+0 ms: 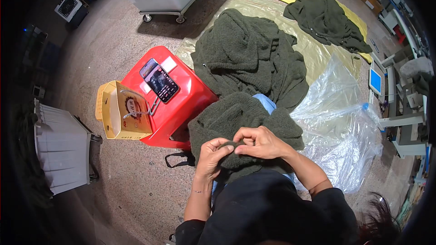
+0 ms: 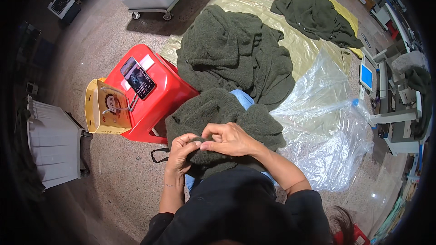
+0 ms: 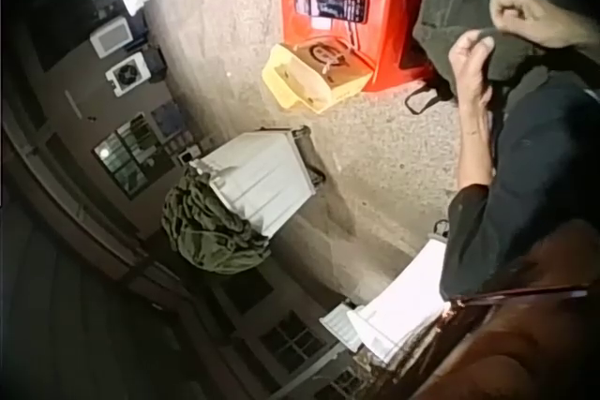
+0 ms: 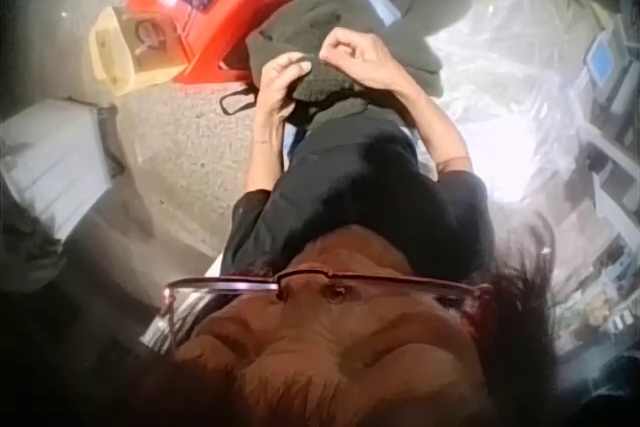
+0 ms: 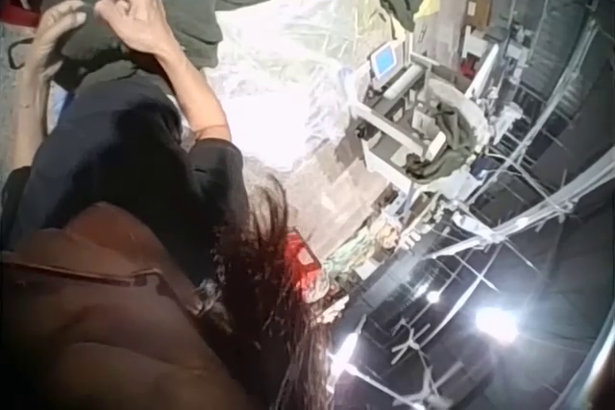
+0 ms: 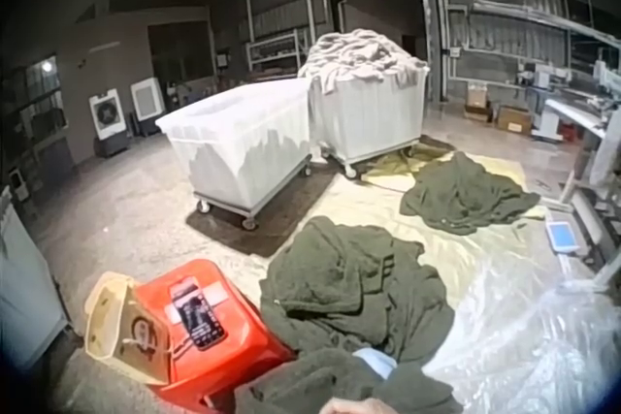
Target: Inspect and fold large pieces of olive green fabric while sitting at a workspace.
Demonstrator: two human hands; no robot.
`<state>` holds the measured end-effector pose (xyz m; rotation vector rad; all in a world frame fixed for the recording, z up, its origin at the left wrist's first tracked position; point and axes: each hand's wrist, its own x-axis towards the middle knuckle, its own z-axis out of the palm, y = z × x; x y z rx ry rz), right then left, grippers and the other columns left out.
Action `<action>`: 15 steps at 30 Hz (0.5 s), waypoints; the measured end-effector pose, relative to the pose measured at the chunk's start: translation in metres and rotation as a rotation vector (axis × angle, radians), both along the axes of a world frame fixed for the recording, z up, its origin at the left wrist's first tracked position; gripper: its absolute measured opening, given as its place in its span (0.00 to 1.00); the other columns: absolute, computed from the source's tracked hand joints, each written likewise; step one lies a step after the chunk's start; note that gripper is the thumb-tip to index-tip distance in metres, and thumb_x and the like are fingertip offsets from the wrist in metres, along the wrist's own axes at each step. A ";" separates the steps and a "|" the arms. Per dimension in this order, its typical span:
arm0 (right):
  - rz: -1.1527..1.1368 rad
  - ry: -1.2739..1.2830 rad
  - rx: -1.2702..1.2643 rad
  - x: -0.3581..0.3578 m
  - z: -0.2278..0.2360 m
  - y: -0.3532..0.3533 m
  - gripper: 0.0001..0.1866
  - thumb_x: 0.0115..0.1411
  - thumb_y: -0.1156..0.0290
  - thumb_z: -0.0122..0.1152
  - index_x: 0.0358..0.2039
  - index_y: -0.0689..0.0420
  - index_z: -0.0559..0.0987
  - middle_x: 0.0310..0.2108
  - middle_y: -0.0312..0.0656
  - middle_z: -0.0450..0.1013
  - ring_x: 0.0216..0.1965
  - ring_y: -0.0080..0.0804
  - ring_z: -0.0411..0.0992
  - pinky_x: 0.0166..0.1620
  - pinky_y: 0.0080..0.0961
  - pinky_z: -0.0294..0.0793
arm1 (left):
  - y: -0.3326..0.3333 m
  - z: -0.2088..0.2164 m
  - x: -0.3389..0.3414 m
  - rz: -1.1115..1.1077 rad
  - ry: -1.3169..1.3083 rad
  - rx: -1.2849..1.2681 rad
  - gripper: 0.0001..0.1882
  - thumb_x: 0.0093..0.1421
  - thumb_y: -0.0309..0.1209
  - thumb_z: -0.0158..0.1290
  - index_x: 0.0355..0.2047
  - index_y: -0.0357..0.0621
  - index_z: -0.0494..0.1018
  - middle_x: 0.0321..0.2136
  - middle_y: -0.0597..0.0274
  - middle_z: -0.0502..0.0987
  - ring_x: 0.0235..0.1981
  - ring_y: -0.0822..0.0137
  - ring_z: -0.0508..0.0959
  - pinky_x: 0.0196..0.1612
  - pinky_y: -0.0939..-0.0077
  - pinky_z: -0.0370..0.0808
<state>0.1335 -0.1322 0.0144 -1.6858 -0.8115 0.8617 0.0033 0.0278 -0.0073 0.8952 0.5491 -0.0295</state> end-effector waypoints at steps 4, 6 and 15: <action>0.036 -0.038 0.032 -0.001 -0.010 0.000 0.12 0.59 0.65 0.58 0.26 0.60 0.75 0.11 0.33 0.62 0.15 0.17 0.58 0.20 0.23 0.57 | -0.004 -0.002 0.000 -0.041 -0.005 0.082 0.09 0.51 0.16 0.59 0.34 0.36 0.75 0.30 0.69 0.76 0.29 0.81 0.73 0.35 0.88 0.71; -0.067 -0.017 0.068 -0.004 -0.013 0.002 0.11 0.59 0.65 0.58 0.26 0.60 0.75 0.12 0.33 0.63 0.16 0.17 0.59 0.21 0.23 0.58 | -0.004 -0.004 0.001 -0.049 0.009 0.074 0.10 0.51 0.15 0.59 0.34 0.36 0.75 0.30 0.70 0.75 0.29 0.82 0.73 0.35 0.88 0.71; -0.114 -0.097 0.160 -0.013 -0.021 0.005 0.09 0.60 0.67 0.57 0.29 0.60 0.74 0.13 0.38 0.65 0.14 0.24 0.63 0.20 0.25 0.61 | -0.014 -0.012 0.006 0.058 0.012 0.044 0.07 0.53 0.16 0.57 0.33 0.36 0.75 0.29 0.67 0.77 0.29 0.80 0.75 0.34 0.86 0.72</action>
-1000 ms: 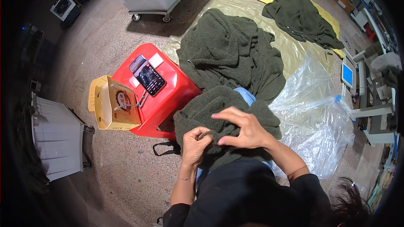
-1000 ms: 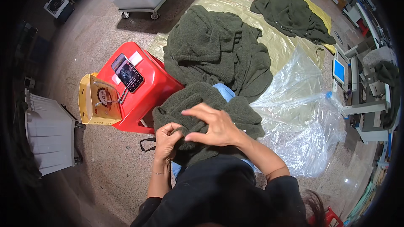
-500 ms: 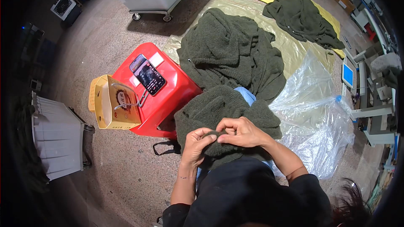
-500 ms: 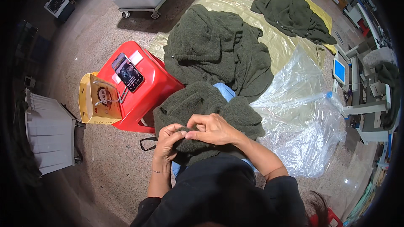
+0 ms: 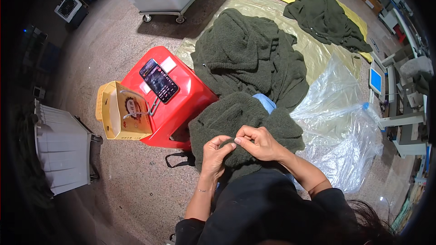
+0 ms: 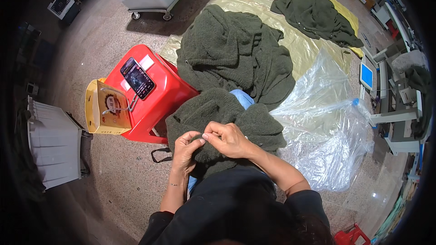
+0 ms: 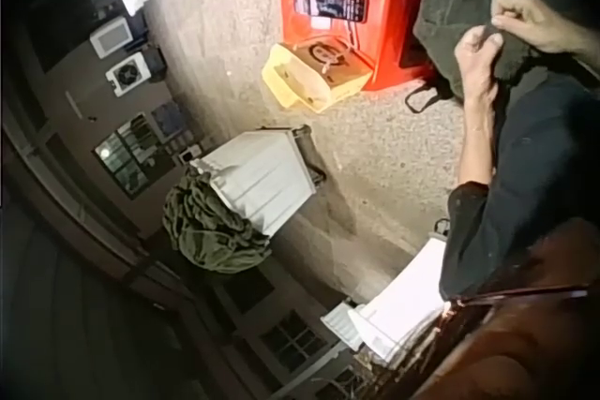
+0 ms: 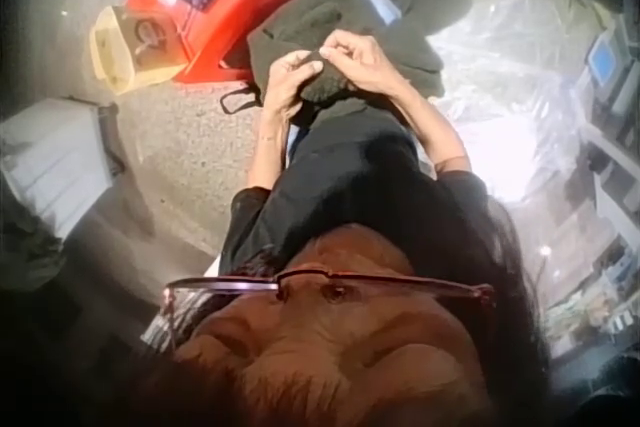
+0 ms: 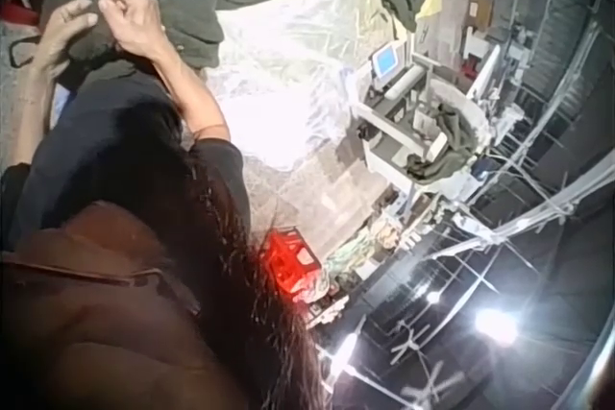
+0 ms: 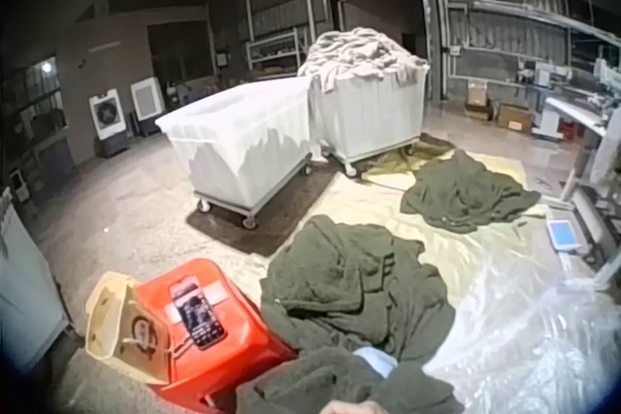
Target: Inspect and fold large pieces of olive green fabric while sitting at a workspace.
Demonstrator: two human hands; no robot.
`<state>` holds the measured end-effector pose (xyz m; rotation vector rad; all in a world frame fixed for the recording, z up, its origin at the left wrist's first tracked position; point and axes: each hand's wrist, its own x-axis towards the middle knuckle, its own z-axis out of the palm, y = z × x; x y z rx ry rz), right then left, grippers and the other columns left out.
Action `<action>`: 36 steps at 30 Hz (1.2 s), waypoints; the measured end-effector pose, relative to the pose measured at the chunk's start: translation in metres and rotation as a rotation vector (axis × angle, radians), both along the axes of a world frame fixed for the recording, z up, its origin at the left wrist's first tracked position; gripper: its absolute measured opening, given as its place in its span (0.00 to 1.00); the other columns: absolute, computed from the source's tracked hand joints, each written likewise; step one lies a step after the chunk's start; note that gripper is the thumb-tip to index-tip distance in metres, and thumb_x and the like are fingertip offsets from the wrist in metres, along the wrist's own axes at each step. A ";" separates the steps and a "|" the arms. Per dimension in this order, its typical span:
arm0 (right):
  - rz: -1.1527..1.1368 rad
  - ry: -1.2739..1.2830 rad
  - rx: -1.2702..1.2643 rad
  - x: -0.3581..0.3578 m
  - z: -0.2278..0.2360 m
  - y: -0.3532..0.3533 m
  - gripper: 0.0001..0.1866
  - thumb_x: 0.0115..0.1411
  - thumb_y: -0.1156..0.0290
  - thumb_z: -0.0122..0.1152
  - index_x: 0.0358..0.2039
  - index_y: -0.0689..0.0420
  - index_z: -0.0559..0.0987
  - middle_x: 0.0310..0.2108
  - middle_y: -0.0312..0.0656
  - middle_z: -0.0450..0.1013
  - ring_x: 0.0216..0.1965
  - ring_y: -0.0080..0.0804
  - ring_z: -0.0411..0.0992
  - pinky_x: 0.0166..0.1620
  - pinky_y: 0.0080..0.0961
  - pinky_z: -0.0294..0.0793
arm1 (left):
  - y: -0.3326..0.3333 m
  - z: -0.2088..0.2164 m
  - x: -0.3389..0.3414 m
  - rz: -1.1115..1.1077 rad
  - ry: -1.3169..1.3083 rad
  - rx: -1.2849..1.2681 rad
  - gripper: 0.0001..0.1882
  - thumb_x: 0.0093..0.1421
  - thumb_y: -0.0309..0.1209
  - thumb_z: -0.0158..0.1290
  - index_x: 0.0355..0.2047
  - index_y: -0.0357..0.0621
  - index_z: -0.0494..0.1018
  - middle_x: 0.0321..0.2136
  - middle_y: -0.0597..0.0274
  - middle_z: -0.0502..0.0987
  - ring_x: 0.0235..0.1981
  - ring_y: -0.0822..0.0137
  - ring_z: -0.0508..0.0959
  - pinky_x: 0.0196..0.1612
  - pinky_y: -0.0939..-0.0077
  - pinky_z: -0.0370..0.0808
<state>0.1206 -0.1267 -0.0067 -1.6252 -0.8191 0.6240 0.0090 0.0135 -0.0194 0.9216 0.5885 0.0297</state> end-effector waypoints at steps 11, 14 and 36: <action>0.051 -0.240 -0.013 -0.010 0.003 -0.005 0.09 0.57 0.68 0.62 0.32 0.58 0.73 0.20 0.44 0.71 0.20 0.41 0.72 0.25 0.33 0.70 | -0.015 -0.004 0.018 0.397 -0.110 0.542 0.08 0.53 0.16 0.49 0.32 0.35 0.74 0.27 0.61 0.78 0.28 0.75 0.78 0.34 0.83 0.74; 0.056 -0.259 -0.039 0.014 0.007 -0.031 0.16 0.51 0.66 0.67 0.38 0.59 0.74 0.33 0.44 0.72 0.36 0.40 0.73 0.39 0.31 0.71 | 0.036 -0.003 -0.004 0.249 0.014 0.233 0.07 0.52 0.19 0.50 0.33 0.34 0.74 0.28 0.59 0.78 0.27 0.71 0.78 0.34 0.80 0.75; -0.208 -1.023 0.243 -0.017 0.035 -0.017 0.10 0.46 0.75 0.65 0.31 0.58 0.80 0.26 0.36 0.73 0.20 0.26 0.72 0.21 0.21 0.68 | -0.011 0.039 -0.008 0.127 -0.178 0.199 0.06 0.57 0.21 0.56 0.35 0.32 0.76 0.31 0.64 0.78 0.33 0.78 0.75 0.40 0.85 0.70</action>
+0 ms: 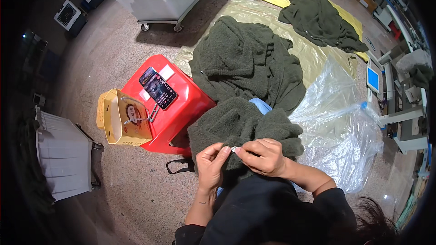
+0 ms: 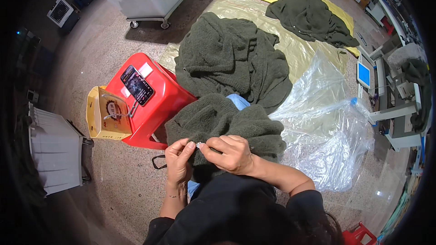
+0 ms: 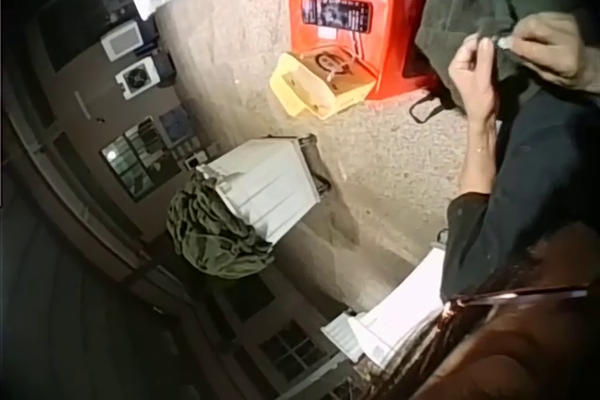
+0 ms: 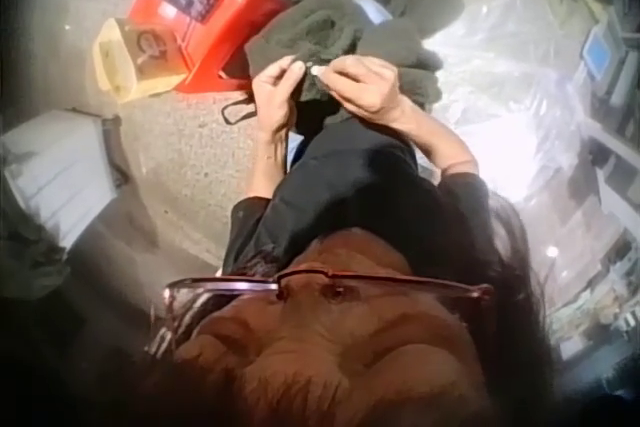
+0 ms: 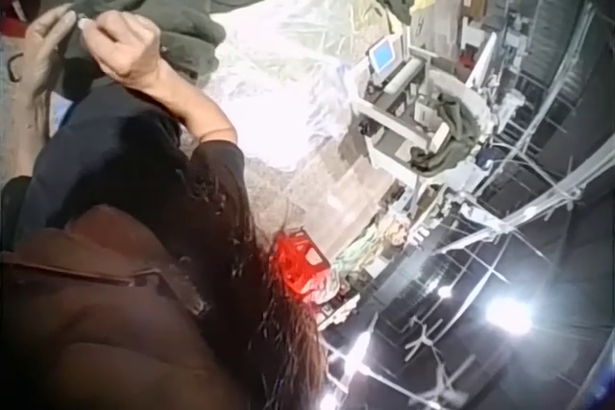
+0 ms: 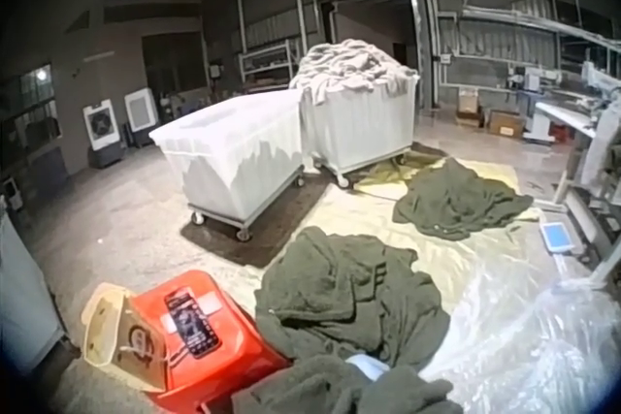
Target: Inspect and fold large pieces of olive green fabric while sitting at a workspace.
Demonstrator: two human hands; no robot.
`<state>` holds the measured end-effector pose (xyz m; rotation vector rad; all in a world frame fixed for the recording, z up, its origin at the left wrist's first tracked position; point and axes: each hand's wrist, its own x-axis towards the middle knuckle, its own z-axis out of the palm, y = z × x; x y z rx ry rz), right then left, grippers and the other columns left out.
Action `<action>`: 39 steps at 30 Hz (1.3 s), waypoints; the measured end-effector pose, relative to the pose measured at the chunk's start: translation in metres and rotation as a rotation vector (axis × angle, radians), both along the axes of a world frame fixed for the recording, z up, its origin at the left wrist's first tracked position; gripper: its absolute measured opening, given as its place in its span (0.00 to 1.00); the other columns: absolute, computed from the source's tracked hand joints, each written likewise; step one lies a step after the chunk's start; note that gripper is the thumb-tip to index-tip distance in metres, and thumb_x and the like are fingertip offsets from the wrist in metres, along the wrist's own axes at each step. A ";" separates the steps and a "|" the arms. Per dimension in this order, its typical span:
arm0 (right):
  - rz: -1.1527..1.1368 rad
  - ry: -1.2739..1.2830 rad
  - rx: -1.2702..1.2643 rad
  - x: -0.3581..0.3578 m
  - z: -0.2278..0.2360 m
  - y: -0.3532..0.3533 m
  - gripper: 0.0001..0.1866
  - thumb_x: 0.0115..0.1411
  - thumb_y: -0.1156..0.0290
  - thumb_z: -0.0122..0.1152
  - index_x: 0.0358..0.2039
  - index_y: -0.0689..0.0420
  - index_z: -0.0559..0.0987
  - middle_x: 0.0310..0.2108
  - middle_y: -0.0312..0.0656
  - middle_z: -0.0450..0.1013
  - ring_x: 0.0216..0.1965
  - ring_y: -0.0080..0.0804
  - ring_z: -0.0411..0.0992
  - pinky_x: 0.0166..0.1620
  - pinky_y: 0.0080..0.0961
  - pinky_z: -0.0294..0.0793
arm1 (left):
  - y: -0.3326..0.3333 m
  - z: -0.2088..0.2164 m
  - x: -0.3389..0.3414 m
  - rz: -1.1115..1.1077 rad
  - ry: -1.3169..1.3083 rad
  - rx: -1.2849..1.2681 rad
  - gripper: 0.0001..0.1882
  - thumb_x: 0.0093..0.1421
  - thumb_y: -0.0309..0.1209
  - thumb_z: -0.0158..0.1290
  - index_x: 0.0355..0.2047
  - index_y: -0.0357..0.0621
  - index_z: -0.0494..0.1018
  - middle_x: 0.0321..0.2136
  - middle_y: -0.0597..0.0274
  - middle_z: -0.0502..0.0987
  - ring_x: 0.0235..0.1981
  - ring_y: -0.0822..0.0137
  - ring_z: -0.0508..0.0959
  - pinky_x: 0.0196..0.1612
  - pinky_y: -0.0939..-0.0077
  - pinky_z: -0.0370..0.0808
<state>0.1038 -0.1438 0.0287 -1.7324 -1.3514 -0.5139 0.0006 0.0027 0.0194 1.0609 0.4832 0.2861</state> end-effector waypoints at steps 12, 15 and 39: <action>0.398 0.852 -0.313 0.026 0.013 0.002 0.22 0.40 0.83 0.55 0.41 0.61 0.75 0.32 0.45 0.73 0.34 0.41 0.74 0.37 0.30 0.73 | 0.007 0.005 -0.004 -0.085 -0.063 0.567 0.08 0.49 0.14 0.60 0.30 0.34 0.77 0.28 0.62 0.78 0.32 0.73 0.76 0.36 0.82 0.72; 0.619 0.840 -0.539 0.046 0.011 0.004 0.20 0.42 0.80 0.54 0.40 0.61 0.76 0.30 0.47 0.74 0.30 0.38 0.74 0.34 0.30 0.71 | 0.012 0.005 -0.003 -0.214 -0.111 0.603 0.08 0.45 0.12 0.58 0.27 0.33 0.77 0.26 0.59 0.78 0.29 0.71 0.76 0.34 0.81 0.72; 0.128 0.717 -0.407 0.036 0.007 0.000 0.27 0.49 0.54 0.68 0.47 0.53 0.75 0.38 0.42 0.70 0.39 0.36 0.73 0.39 0.33 0.72 | 0.039 -0.022 -0.013 -0.174 0.227 0.365 0.06 0.51 0.23 0.64 0.28 0.36 0.78 0.22 0.71 0.77 0.23 0.82 0.72 0.28 0.88 0.69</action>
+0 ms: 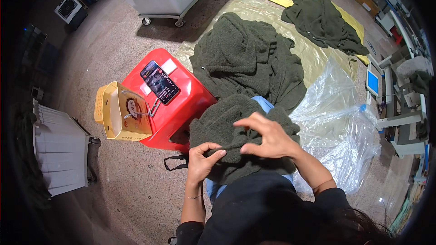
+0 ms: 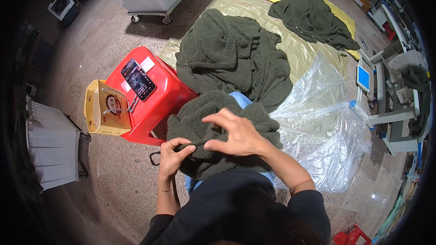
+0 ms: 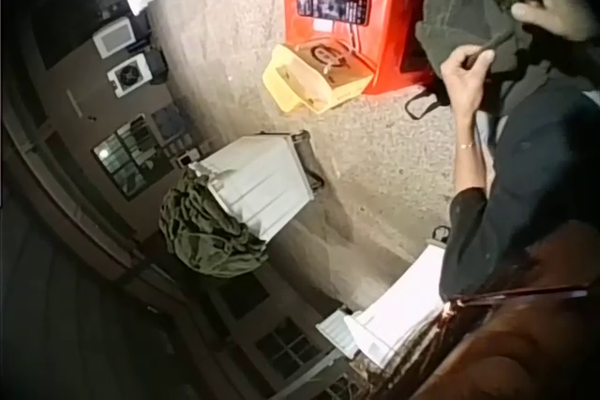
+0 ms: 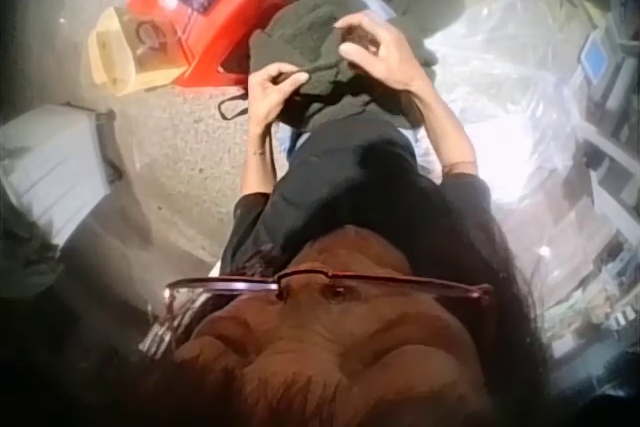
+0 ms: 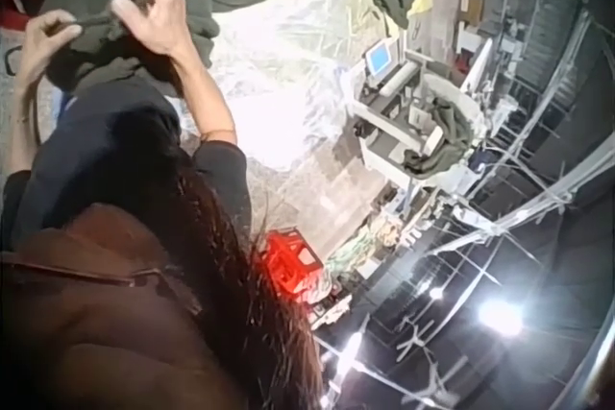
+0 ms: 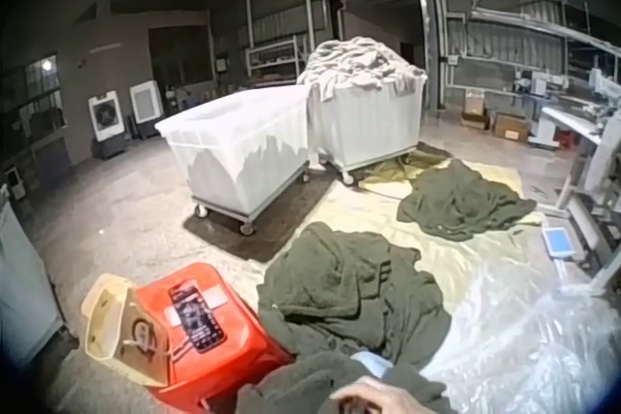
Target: Inspect and fold large pieces of olive green fabric while sitting at a workspace.
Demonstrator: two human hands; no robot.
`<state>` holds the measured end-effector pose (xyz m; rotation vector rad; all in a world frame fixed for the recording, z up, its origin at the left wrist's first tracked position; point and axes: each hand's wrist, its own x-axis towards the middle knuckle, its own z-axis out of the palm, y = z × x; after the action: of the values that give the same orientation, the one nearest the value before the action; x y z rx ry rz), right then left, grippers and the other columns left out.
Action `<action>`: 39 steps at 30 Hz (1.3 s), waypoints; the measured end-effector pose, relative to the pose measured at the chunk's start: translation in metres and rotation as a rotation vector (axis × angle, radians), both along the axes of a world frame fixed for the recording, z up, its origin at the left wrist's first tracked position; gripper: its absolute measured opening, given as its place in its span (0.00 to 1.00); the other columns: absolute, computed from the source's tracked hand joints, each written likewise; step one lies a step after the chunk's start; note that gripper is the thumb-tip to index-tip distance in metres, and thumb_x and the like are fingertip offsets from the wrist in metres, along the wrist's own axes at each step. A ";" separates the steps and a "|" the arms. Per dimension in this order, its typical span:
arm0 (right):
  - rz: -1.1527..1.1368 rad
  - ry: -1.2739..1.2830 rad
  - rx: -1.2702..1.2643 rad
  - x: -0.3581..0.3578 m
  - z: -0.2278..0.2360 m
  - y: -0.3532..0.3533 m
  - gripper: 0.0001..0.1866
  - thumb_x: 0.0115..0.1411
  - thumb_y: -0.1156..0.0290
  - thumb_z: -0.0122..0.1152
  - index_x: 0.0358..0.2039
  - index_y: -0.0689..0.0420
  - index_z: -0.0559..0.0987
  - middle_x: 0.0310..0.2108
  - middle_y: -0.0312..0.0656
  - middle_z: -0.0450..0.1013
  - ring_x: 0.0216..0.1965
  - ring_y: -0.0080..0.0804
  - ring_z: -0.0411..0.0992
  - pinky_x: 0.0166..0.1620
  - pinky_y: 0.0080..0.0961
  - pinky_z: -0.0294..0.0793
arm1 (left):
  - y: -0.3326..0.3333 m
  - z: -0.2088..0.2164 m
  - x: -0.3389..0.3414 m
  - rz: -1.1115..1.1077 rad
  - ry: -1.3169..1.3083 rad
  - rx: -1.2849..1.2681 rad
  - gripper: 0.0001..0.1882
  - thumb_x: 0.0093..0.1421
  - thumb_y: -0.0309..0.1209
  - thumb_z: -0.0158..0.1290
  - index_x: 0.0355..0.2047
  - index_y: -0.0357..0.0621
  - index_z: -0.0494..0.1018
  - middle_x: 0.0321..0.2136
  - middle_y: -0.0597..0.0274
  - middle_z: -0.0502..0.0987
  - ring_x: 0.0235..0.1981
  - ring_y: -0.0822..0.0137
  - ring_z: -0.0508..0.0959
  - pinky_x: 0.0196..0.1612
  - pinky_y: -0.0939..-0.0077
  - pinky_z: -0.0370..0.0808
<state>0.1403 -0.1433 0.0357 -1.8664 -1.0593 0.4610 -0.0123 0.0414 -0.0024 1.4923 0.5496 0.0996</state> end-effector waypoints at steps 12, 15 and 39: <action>0.001 0.235 0.037 -0.008 -0.021 0.022 0.10 0.58 0.67 0.61 0.29 0.62 0.77 0.26 0.41 0.71 0.28 0.33 0.71 0.32 0.27 0.69 | 0.004 -0.007 0.002 0.090 -0.079 -0.277 0.06 0.52 0.20 0.60 0.32 0.37 0.77 0.29 0.67 0.78 0.30 0.79 0.75 0.36 0.86 0.71; 0.029 0.196 0.066 -0.011 -0.016 0.027 0.09 0.57 0.69 0.62 0.33 0.62 0.77 0.28 0.40 0.72 0.33 0.31 0.72 0.36 0.25 0.69 | -0.005 -0.002 0.010 0.111 -0.060 -0.348 0.07 0.52 0.19 0.59 0.33 0.36 0.77 0.28 0.70 0.76 0.28 0.82 0.72 0.33 0.87 0.69; 0.003 -0.071 0.262 -0.035 -0.025 0.036 0.04 0.55 0.76 0.58 0.28 0.63 0.73 0.25 0.44 0.69 0.25 0.44 0.71 0.25 0.35 0.69 | -0.035 -0.009 0.027 0.449 -0.272 -0.448 0.08 0.51 0.15 0.53 0.32 0.34 0.77 0.28 0.63 0.78 0.29 0.76 0.76 0.35 0.84 0.71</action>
<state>0.1057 -0.1071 0.0110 -1.6586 -1.1137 0.2451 0.0147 0.0069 -0.0119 0.8840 0.6291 0.4905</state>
